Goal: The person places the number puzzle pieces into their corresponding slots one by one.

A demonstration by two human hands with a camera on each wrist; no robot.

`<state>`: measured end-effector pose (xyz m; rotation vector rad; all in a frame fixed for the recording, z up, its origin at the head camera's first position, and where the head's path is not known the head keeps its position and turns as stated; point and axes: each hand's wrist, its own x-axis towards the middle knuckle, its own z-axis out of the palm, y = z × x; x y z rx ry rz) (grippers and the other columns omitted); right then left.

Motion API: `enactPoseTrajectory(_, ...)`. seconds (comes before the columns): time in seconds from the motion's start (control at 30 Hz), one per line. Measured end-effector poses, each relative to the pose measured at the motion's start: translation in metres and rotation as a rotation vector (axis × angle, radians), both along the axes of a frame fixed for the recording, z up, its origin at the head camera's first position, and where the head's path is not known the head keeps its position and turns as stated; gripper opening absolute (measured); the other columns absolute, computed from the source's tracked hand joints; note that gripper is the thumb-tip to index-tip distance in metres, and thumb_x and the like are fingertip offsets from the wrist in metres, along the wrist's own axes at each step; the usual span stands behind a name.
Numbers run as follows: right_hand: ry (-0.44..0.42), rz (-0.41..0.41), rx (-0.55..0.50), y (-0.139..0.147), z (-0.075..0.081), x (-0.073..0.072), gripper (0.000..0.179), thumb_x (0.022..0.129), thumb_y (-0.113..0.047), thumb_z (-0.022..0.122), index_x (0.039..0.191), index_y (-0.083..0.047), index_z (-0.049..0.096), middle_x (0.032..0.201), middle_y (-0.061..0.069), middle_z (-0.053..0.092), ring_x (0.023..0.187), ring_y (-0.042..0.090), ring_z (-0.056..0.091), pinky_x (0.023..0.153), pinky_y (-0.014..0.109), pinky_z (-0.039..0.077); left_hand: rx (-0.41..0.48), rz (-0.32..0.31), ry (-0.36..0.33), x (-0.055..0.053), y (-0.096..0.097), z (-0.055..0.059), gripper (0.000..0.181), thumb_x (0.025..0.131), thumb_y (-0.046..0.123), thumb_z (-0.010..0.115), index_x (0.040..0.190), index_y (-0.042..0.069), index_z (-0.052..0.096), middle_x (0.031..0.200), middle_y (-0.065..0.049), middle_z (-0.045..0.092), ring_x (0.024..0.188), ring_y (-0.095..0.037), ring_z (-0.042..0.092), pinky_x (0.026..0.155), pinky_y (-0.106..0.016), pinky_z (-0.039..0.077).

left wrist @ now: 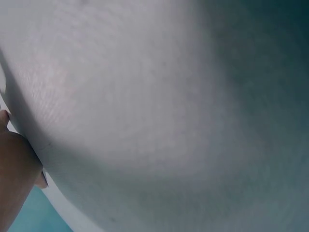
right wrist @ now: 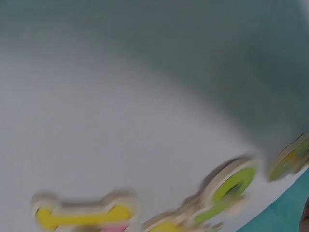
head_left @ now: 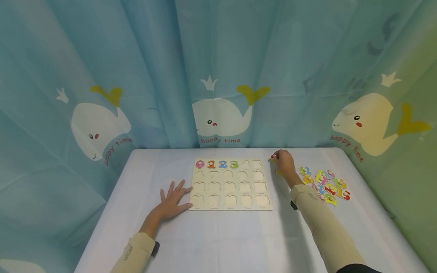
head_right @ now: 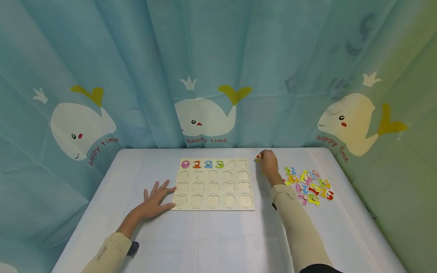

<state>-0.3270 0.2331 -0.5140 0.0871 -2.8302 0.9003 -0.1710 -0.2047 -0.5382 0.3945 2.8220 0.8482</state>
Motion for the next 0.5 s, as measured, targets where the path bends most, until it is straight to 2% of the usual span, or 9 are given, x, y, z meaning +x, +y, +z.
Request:
enactPoseTrajectory(0.23,-0.027,0.131,0.021,-0.021,-0.003,0.0,0.015,0.091,-0.001,0.057,0.1,0.01,0.063,0.094,0.021,0.059,0.088,0.033,0.057,0.077,0.044,0.049,0.001,-0.003,0.007,-0.001,0.0,-0.002,0.063,0.086,0.048,0.06,0.139,0.016,0.047,0.154,-0.016,0.017,0.138,-0.046,-0.003,0.096,-0.071,-0.013)
enactPoseTrajectory(0.4,-0.105,0.217,0.02,-0.034,-0.007,0.0,0.016,0.091,-0.005,0.06,0.102,0.006,0.063,0.095,0.017,0.061,0.09,0.031,0.059,0.078,0.042,0.049,-0.008,-0.001,0.013,-0.002,-0.001,-0.003,0.063,0.086,0.048,0.061,0.139,0.016,0.047,0.154,-0.017,0.017,0.138,-0.046,-0.003,0.096,-0.071,-0.012)
enactPoseTrajectory(0.5,-0.123,0.266,0.024,-0.043,-0.006,-0.002,0.014,0.091,-0.006,0.061,0.1,0.005,0.064,0.094,0.016,0.061,0.088,0.029,0.059,0.077,0.041,0.05,-0.006,0.004,0.012,-0.002,0.0,-0.004,0.063,0.086,0.048,0.061,0.139,0.016,0.047,0.154,-0.016,0.017,0.138,-0.046,-0.003,0.096,-0.07,-0.012)
